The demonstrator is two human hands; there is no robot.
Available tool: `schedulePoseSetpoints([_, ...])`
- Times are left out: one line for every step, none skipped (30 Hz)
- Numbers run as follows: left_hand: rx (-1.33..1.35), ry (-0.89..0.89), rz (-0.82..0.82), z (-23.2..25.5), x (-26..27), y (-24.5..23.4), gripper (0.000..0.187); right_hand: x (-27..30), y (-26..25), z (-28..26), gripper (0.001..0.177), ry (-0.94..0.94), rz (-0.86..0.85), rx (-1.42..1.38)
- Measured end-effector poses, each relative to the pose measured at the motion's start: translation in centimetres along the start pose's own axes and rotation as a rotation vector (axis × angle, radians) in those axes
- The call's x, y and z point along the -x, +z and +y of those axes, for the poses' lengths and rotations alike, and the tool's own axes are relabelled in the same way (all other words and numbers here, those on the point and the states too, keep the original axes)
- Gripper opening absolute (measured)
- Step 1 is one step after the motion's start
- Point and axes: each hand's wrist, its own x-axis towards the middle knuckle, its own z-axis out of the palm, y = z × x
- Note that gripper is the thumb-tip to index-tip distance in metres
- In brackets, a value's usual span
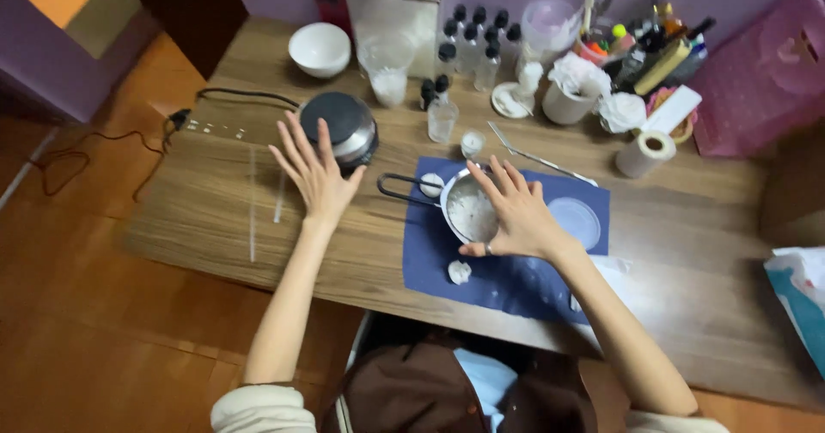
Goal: Cleaning a plastic container lid with a cloth and meticulously removing debris from small decorative wax flowers using a fine tool.
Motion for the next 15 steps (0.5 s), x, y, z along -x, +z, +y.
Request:
schedulePoseSetpoints([0.015,-0.001,-0.002,0.1,-0.3,-0.2,0.125,-0.1,0.0,-0.1,0.129,0.001,0.007,-0.004])
schedulePoseSetpoints([0.031,-0.001,-0.003,0.2,-0.7,-0.4,0.125,-0.1,-0.1,-0.2,0.129,0.002,0.014,-0.007])
schedulePoseSetpoints([0.033,0.000,-0.004,0.3,-0.9,-0.1,0.125,-0.2,-0.1,-0.1,0.129,0.004,0.013,-0.008])
schedulePoseSetpoints([0.017,0.020,0.007,0.5,-1.2,0.2,0.125,-0.2,-0.1,-0.1,0.129,0.004,0.016,-0.012])
schedulePoseSetpoints([0.000,0.038,0.019,0.6,-1.4,0.5,0.125,-0.2,-0.1,-0.1,0.129,0.002,0.018,-0.017])
schedulePoseSetpoints([0.000,0.039,0.017,0.8,-1.5,0.4,0.125,-0.1,-0.2,-0.2,0.129,0.002,0.017,-0.018])
schedulePoseSetpoints([-0.003,0.057,0.004,1.0,-1.5,0.4,0.122,0.0,-0.4,-0.3,0.129,-0.001,0.022,-0.042])
schedulePoseSetpoints([-0.006,0.074,-0.009,1.2,-1.6,0.3,0.119,0.0,-0.5,-0.4,0.128,-0.005,0.027,-0.065])
schedulePoseSetpoints([-0.005,0.075,-0.010,1.1,-1.5,0.0,0.119,0.1,-0.6,-0.4,0.128,-0.004,0.027,-0.065])
schedulePoseSetpoints([0.010,0.075,-0.015,1.0,-1.3,-0.2,0.119,0.3,-0.6,-0.4,0.129,-0.006,0.029,-0.054])
schedulePoseSetpoints([0.025,0.076,-0.023,0.8,-1.1,-0.5,0.119,0.4,-0.6,-0.5,0.129,-0.006,0.029,-0.044])
schedulePoseSetpoints([0.026,0.077,-0.026,0.6,-1.2,-0.6,0.119,0.3,-0.5,-0.4,0.129,-0.004,0.027,-0.046])
schedulePoseSetpoints([0.017,0.077,-0.023,0.4,-1.1,-0.7,0.118,0.3,-0.4,-0.4,0.131,-0.011,0.036,-0.027])
schedulePoseSetpoints([0.009,0.077,-0.019,0.2,-0.9,-0.8,0.116,0.4,-0.2,-0.4,0.132,-0.018,0.045,-0.008])
schedulePoseSetpoints([0.009,0.074,-0.024,0.2,-0.9,-0.6,0.116,0.3,0.0,-0.4,0.132,-0.019,0.040,-0.009])
